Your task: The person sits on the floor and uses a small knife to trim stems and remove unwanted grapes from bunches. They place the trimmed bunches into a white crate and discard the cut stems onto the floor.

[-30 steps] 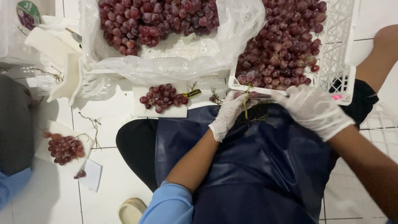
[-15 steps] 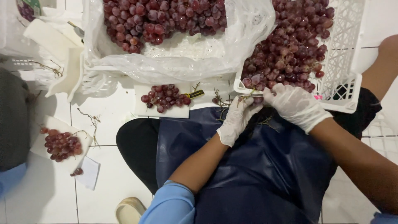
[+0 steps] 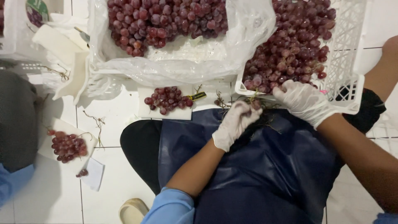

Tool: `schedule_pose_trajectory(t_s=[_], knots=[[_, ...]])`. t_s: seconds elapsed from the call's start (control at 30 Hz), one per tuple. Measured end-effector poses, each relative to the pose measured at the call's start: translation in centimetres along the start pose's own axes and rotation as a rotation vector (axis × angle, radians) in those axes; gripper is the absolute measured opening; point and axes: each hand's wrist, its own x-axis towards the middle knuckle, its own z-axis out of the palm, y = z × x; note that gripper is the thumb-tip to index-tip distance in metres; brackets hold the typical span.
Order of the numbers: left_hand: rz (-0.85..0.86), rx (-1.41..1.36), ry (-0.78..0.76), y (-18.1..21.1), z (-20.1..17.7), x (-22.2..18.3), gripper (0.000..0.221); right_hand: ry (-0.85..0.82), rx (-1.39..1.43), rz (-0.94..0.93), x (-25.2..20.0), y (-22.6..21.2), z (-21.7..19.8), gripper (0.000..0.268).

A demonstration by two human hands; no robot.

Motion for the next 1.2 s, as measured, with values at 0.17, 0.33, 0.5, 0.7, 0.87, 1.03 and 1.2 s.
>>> schedule_pose_trajectory(t_s=[0.17,0.33,0.5,0.7,0.87,1.03,1.2], knots=[[-0.135,0.267,-0.021,-1.9,-0.5,-0.9,0.009,-0.002,0.009,0.0,-0.7,-0.3,-0.4,0.034],[-0.058,0.391,0.087,-2.4,-0.2,-0.6,0.014,0.016,0.045,0.106,-1.5,-0.4,-2.7,0.033],[-0.103,1.041,-0.007,-2.9,7.0,-4.4,0.02,-0.106,0.092,0.31,-6.5,0.9,-4.1,0.027],[-0.145,1.628,0.015,3.0,26.7,-9.1,0.101,0.395,0.369,0.576,-12.4,1.2,-4.5,0.02],[-0.282,1.968,-0.132,2.1,13.6,-7.5,0.036,0.179,1.0,0.987,-11.0,-2.9,-6.3,0.024],[-0.173,1.57,0.496,0.8,3.6,-2.1,0.06,0.162,1.195,1.101,-7.2,-8.0,-3.0,0.047],[0.139,1.175,0.509,-1.8,-0.5,4.4,0.033,0.145,1.325,1.103,-5.2,-9.0,-4.5,0.037]])
